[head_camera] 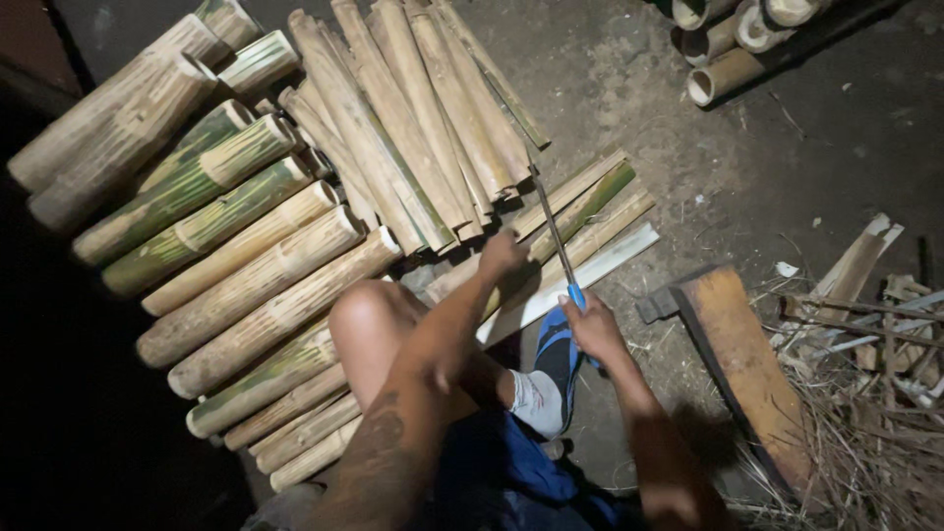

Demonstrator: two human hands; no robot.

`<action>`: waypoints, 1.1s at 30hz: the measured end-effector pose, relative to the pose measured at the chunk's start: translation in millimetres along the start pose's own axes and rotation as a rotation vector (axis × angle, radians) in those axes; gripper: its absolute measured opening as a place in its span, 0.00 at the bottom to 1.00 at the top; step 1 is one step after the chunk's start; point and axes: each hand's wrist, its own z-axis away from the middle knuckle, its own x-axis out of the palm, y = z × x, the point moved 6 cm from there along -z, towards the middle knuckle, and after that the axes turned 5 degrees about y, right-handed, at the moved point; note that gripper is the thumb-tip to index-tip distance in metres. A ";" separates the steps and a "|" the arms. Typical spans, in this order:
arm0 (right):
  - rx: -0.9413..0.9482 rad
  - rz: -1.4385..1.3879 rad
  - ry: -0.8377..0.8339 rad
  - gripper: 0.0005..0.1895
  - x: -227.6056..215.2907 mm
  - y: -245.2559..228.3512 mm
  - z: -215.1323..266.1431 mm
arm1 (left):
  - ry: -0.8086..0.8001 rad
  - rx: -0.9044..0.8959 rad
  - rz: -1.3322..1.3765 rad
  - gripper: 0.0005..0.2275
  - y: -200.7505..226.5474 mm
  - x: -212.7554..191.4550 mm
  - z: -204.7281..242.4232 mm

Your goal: The person sits on the floor and uses a knife to shave the outer layer off bamboo poles. They hold each pole with one hand and scrape the blade along its length, then place the finished pieces into a stack.

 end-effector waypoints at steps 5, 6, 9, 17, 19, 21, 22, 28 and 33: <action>0.091 -0.057 0.028 0.21 -17.2 -14.4 14.3 | -0.247 -0.281 -0.194 0.30 -14.9 26.4 44.3; 0.113 -0.075 0.030 0.20 -19.7 -15.7 17.3 | -0.228 -0.293 -0.175 0.28 -17.9 30.7 46.7; 0.103 -0.213 0.016 0.18 -23.5 -22.2 23.4 | -0.170 -0.197 -0.238 0.22 -22.5 46.5 42.3; 0.006 -0.138 0.177 0.14 -55.1 -43.3 41.1 | 0.120 -0.124 0.028 0.26 14.1 7.5 31.4; -0.037 -0.153 0.242 0.13 -65.2 -48.5 50.2 | 0.199 0.007 0.147 0.35 45.4 -17.8 38.6; -0.107 -0.197 0.316 0.13 -76.8 -51.3 59.8 | 0.247 0.139 0.210 0.30 79.9 -36.9 43.8; -0.110 -0.247 0.342 0.12 -82.5 -48.7 65.6 | 0.267 0.206 0.245 0.27 98.0 -43.2 46.6; -0.131 -0.570 0.452 0.09 -123.2 -25.5 100.2 | 0.223 0.642 0.648 0.29 221.0 -47.3 62.2; -0.109 -0.504 0.644 0.10 -170.4 -18.5 153.5 | -0.056 0.908 0.636 0.29 331.2 -26.2 94.8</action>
